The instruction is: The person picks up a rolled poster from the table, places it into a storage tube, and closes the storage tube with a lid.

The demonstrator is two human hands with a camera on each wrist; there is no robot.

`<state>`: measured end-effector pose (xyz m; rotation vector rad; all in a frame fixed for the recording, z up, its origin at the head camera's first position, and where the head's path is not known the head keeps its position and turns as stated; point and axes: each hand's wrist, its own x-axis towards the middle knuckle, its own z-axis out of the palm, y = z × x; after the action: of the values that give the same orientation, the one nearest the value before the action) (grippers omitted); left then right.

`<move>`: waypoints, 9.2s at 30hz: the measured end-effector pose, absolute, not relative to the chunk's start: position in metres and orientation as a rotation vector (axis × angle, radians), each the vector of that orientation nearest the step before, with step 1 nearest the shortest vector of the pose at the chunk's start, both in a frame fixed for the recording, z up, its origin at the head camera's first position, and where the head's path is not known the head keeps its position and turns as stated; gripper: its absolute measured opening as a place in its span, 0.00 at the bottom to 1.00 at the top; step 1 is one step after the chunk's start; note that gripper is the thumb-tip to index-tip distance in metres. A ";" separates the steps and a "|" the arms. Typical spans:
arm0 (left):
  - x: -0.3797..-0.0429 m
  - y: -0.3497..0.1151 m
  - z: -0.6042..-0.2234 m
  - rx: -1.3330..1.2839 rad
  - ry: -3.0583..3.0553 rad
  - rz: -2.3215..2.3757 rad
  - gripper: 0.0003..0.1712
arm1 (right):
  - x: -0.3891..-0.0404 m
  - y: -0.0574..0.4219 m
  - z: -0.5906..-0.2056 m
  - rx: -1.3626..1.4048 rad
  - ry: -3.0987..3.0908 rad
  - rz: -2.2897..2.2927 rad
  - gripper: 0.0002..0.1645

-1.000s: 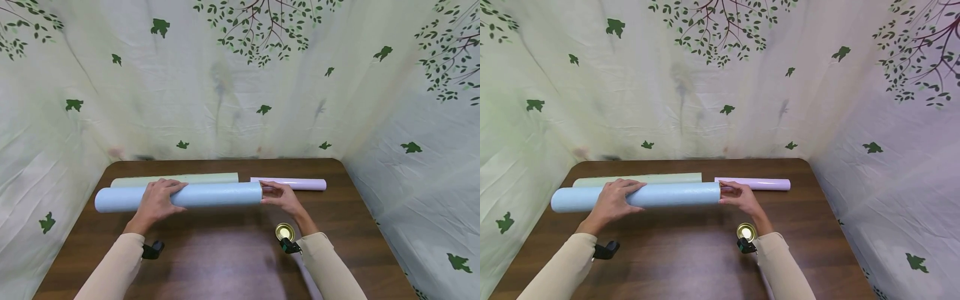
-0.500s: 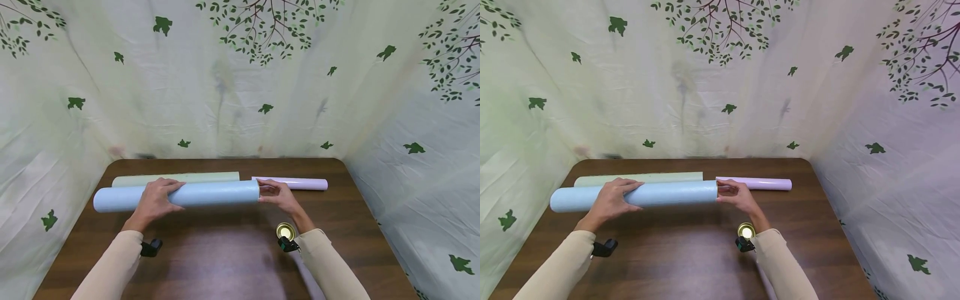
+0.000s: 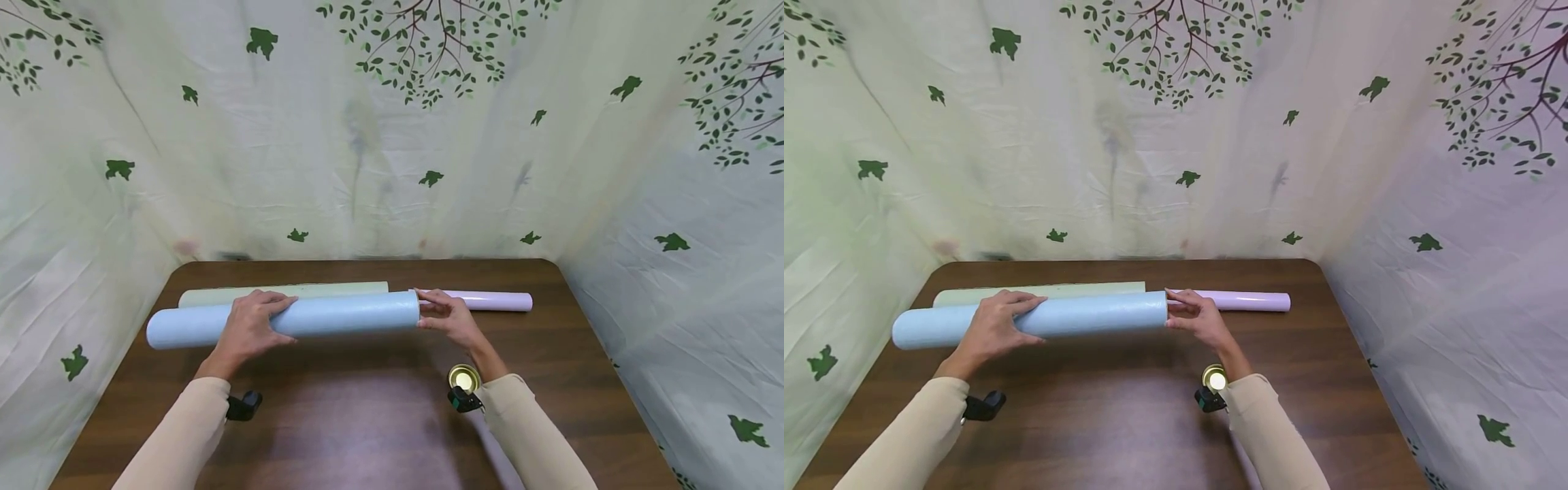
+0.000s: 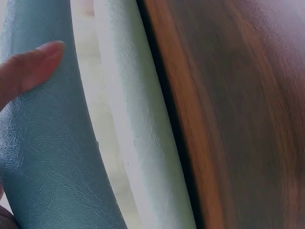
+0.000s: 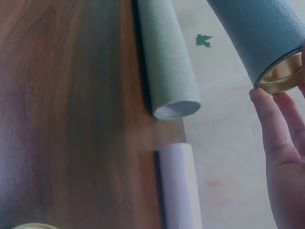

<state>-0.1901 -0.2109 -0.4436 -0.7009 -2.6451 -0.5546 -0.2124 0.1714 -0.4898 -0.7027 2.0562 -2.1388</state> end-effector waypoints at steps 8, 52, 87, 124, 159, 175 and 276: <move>-0.191 -0.209 -0.445 -0.721 -2.587 -0.545 0.43 | -0.212 0.172 -0.490 -0.663 2.048 -2.130 0.38; -0.187 -0.198 -0.441 -0.702 -2.689 -0.458 0.43 | -0.210 0.182 -0.460 -0.616 2.181 -1.831 0.39; -0.191 -0.201 -0.428 -0.702 -2.689 -0.428 0.43 | -0.205 0.100 -0.418 -0.863 3.082 -0.555 0.43; -0.187 -0.216 -0.470 -0.637 -2.699 -0.408 0.42 | -0.201 0.081 -0.472 -0.941 3.152 -0.625 0.39; -0.177 -0.224 -0.534 -0.498 -2.764 -0.443 0.42 | -0.198 0.060 -0.538 -0.839 3.161 -0.588 0.40; -0.175 -0.230 -0.549 -0.491 -2.743 -0.520 0.43 | -0.193 0.052 -0.541 -0.780 3.166 -0.544 0.40; -0.293 -0.269 -0.504 -0.386 -3.225 -0.906 0.44 | -0.280 0.307 -0.563 -0.206 3.125 -0.856 0.34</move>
<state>-0.2926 -0.2686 -0.5038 -0.3862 -3.2246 -0.9063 -0.2797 0.3070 -0.5626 -0.2062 3.1251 -0.8559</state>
